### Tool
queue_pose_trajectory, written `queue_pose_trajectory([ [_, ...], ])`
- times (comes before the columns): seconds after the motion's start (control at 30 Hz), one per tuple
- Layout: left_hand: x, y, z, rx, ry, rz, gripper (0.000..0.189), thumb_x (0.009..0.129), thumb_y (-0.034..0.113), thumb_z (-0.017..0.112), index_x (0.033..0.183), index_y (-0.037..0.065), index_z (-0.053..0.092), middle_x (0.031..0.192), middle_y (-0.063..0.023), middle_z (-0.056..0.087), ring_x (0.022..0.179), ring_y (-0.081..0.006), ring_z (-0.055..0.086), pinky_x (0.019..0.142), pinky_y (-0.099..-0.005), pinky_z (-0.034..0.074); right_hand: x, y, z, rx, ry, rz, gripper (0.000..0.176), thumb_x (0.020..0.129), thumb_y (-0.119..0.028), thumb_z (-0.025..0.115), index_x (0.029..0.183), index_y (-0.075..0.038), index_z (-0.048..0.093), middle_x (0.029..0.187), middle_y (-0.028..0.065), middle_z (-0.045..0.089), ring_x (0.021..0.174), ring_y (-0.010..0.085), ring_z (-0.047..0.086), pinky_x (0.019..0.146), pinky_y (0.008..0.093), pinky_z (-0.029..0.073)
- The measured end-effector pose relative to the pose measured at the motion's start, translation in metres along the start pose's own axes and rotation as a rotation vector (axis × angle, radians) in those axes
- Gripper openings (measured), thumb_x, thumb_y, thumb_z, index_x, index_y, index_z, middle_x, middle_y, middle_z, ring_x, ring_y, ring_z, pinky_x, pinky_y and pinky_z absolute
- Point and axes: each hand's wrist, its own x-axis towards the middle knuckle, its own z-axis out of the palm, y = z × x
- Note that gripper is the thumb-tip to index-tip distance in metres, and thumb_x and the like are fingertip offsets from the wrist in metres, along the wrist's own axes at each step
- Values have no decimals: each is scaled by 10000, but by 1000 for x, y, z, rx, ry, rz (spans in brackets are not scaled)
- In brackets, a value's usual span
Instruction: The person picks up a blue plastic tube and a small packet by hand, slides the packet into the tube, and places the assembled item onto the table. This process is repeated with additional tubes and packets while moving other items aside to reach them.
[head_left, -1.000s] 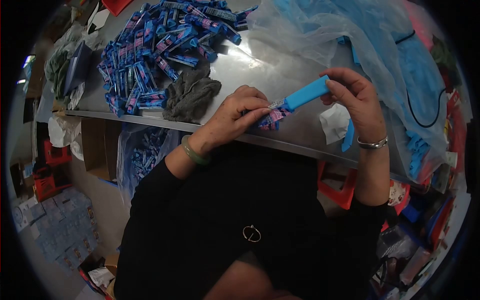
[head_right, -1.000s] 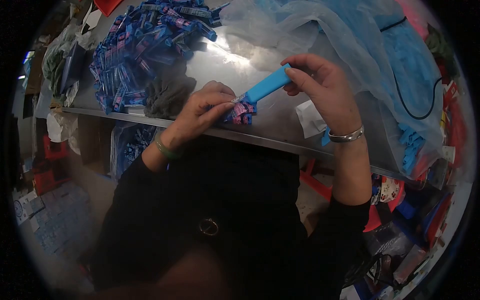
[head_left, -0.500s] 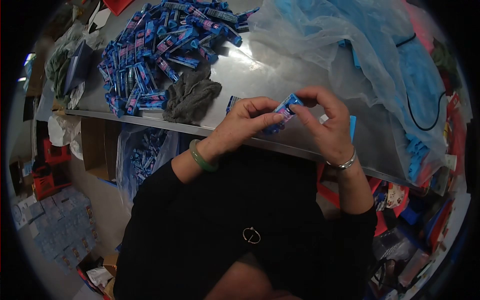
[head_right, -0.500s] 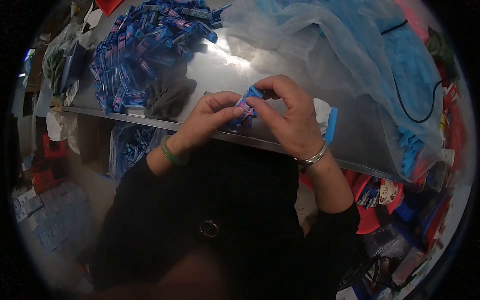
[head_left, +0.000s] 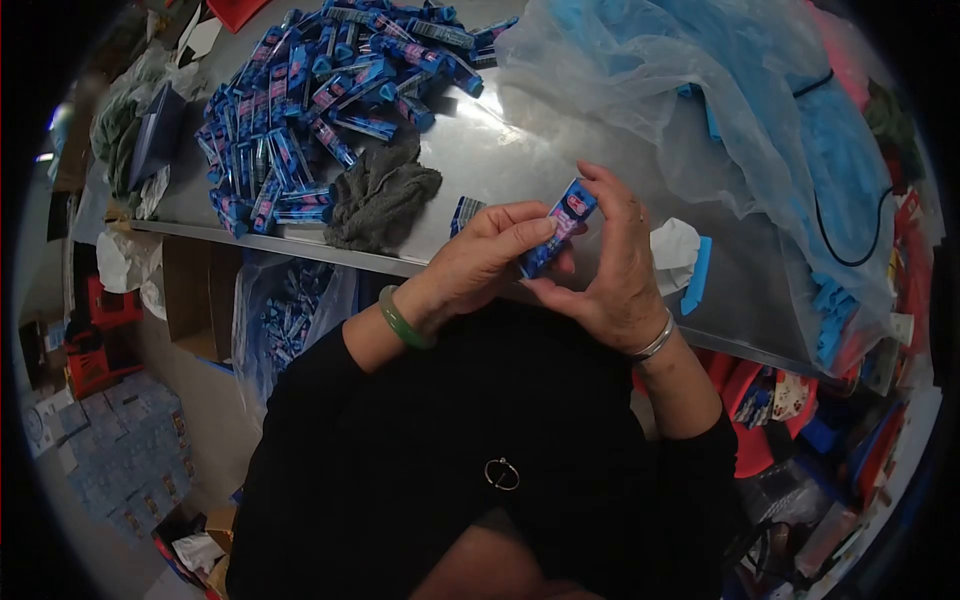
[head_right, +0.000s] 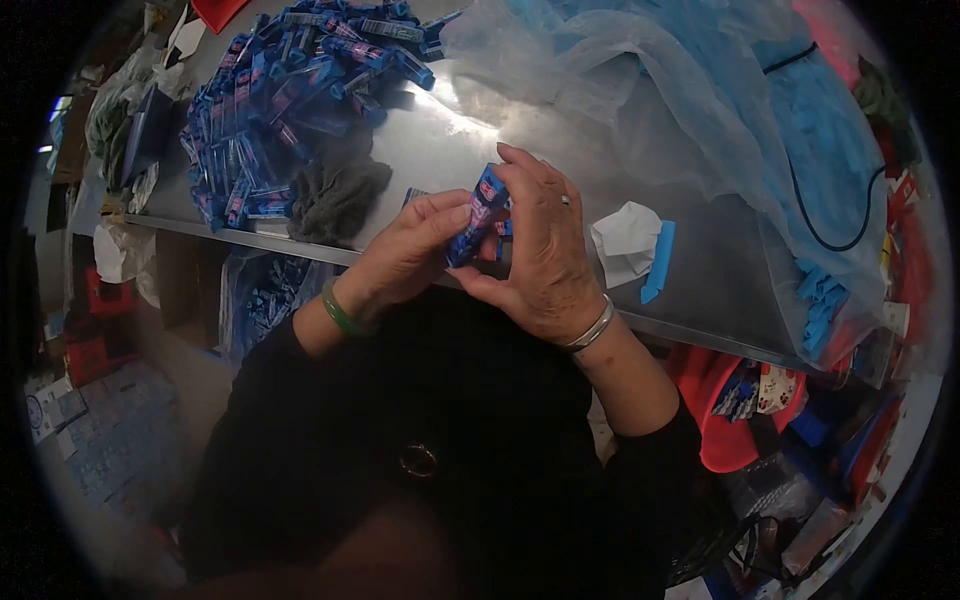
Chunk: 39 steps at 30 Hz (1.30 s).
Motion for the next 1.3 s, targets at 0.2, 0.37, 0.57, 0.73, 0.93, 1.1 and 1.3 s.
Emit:
queue_pose_trajectory([
  [0.2,4,13,-8,302,103,44,230,943,235,611,1079,53,649,868,-19,663,815,-84,624,721,-225,504,9,21,-20,32,-34,84,856,674,-239,828,1351,2,362,1383,199,422,1273,350,434,1057,409,362],
  [0.37,4,132,-50,983,433,523,212,927,203,632,1065,46,667,869,-19,678,822,-90,625,714,-243,488,13,118,-68,-366,-86,219,446,912,-201,577,1305,-10,487,1333,204,502,1231,364,491,1046,387,379],
  [0.57,-19,236,-130,2374,979,856,336,831,221,714,1111,50,638,1005,-125,664,898,-286,625,788,-360,490,33,189,-106,-769,76,275,353,914,-172,551,1248,-57,556,1224,232,576,1135,409,531,979,438,416],
  [0.73,-8,160,-80,2142,700,958,268,804,190,729,1020,54,646,997,-122,634,926,-301,596,803,-369,467,46,207,-84,-904,45,382,285,920,-246,526,1111,-62,630,1091,204,636,1009,393,595,871,465,480],
  [0.93,0,29,-46,1656,231,467,245,748,152,749,932,52,622,888,-109,587,875,-302,563,771,-394,447,67,251,-57,-1041,-94,574,511,898,-281,582,1354,-81,469,1408,192,447,1289,389,419,1082,448,335],
  [1.1,7,3,-39,1656,191,384,279,721,159,768,929,61,610,850,-92,566,845,-296,546,763,-400,431,74,272,-49,-1121,-142,619,627,837,-223,635,1406,-89,406,1468,195,368,1342,381,359,1126,424,293],
  [1.3,15,3,-38,1508,247,314,257,696,141,784,877,63,619,815,-81,578,829,-289,547,760,-393,428,62,210,-59,-984,-182,536,609,776,-200,658,1347,-85,480,1407,207,439,1306,376,406,1105,424,323],
])
